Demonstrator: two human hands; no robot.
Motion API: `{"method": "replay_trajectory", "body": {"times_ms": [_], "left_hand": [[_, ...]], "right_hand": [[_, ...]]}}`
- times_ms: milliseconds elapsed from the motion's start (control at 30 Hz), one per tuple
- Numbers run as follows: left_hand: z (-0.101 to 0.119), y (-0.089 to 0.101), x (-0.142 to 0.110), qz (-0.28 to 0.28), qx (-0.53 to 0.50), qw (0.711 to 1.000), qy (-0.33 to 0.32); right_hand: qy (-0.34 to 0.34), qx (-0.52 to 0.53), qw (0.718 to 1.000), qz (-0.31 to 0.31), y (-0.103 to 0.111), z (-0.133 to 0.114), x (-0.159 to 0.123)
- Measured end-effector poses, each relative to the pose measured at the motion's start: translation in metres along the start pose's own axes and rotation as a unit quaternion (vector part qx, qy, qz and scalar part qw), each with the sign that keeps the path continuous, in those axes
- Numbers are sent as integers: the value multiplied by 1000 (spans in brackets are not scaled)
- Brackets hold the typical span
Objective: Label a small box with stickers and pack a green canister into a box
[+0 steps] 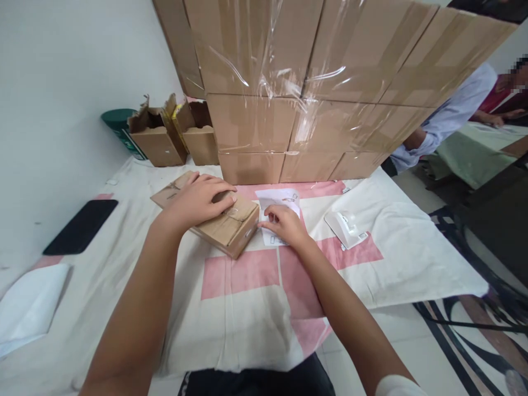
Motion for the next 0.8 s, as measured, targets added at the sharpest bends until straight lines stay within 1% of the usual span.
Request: {"method": "replay_trajectory", "body": {"times_ms": [100, 200, 333, 433, 567, 700, 800], "left_hand": [[1, 0, -1, 2, -7, 1000, 5], [1, 0, -1, 4, -8, 1000, 4], [0, 0, 0, 11, -9, 1000, 0], [-2, -1, 1, 15, -6, 1000, -2], [-4, -3, 1, 14, -15, 1000, -1], [-3, -3, 1, 12, -8, 1000, -4], [-2, -2, 2, 11, -3, 1000, 0]], "right_hand": [[28, 17, 999, -42, -12, -9, -4], [11, 24, 999, -31, -19, -12, -5], [8, 39, 999, 4, -14, -3, 0], [14, 61, 998, 7, -10, 1, 1], [32, 53, 998, -5, -14, -10, -6], [41, 32, 999, 8, -15, -21, -13], [41, 44, 998, -29, -21, -23, -13]]}}
Point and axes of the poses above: each hand's wrist, its own x-axis towards the middle knuckle, its own y-axis out of the back of the hand, z = x × y, the point moved 7 cm from there along x, towards the middle knuckle, and after that the axes turned 7 degrees about -y, right-handed, at the moved point
